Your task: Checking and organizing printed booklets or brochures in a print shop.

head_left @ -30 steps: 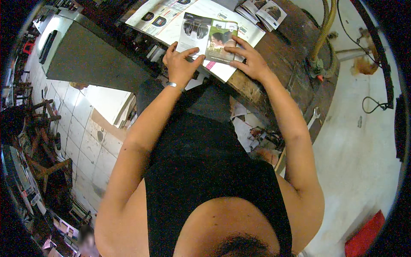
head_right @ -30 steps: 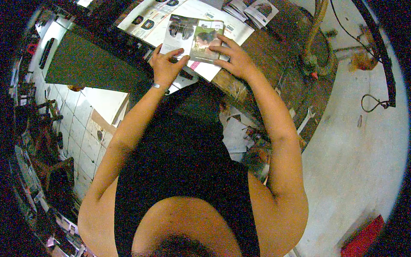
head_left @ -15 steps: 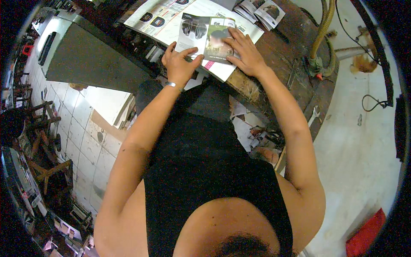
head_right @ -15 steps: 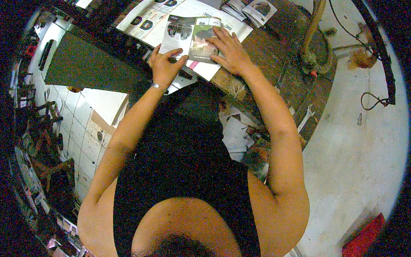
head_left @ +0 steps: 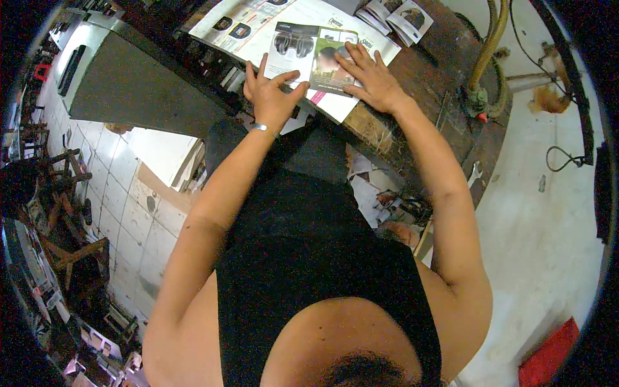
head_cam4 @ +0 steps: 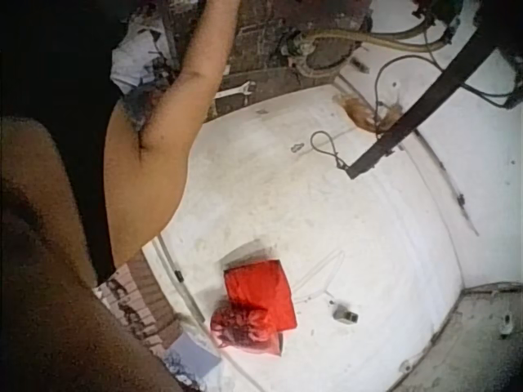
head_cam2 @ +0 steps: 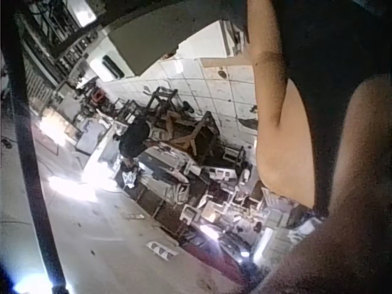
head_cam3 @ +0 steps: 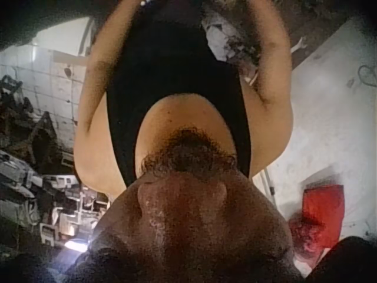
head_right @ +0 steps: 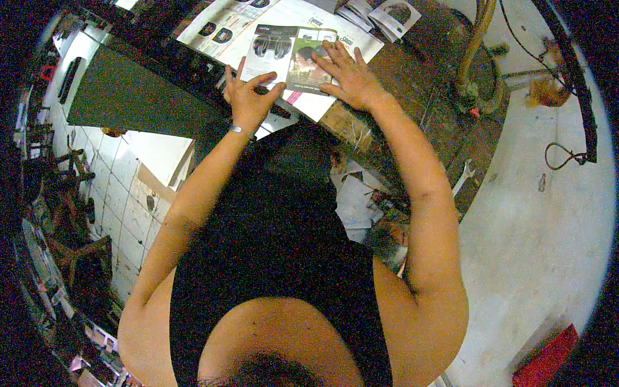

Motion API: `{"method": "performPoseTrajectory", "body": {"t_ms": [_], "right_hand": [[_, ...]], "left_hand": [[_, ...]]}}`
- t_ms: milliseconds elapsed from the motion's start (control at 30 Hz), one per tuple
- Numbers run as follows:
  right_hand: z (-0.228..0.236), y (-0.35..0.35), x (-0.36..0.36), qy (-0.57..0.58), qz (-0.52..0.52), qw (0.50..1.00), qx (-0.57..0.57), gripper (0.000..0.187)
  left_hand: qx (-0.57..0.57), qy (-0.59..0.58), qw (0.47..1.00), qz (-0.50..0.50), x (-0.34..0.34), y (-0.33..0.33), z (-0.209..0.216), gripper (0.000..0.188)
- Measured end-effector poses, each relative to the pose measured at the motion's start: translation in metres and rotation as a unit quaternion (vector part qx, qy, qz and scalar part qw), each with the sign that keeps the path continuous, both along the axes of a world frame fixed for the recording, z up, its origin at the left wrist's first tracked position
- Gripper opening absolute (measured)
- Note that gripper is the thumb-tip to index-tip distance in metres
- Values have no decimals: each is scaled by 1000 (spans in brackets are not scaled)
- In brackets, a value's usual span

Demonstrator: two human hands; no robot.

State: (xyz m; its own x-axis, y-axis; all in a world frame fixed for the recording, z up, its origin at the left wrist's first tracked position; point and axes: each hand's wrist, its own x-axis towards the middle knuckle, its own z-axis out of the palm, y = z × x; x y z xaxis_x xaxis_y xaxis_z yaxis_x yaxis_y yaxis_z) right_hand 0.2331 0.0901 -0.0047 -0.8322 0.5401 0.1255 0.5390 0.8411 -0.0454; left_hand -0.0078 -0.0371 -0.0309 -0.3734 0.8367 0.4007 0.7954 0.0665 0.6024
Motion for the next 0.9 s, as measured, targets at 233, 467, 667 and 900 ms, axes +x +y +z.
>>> {"method": "performPoseTrajectory", "body": {"t_ms": [233,467,667,900], "right_hand": [[5,-1,-1,-9,1,1000,-20,80],[3,1,0,-16,5,1000,-13,79],[3,2,1,-14,9,1000,-10,79],[2,1,1,-18,6,1000,-6,78]], "left_hand": [[-9,-21,1000,17,1,-3,2,57],[-44,-64,996,37,1,2,12,92],[-66,-7,998,-7,-4,6,16,74],[-87,141,977,-130,-9,10,14,29]]}}
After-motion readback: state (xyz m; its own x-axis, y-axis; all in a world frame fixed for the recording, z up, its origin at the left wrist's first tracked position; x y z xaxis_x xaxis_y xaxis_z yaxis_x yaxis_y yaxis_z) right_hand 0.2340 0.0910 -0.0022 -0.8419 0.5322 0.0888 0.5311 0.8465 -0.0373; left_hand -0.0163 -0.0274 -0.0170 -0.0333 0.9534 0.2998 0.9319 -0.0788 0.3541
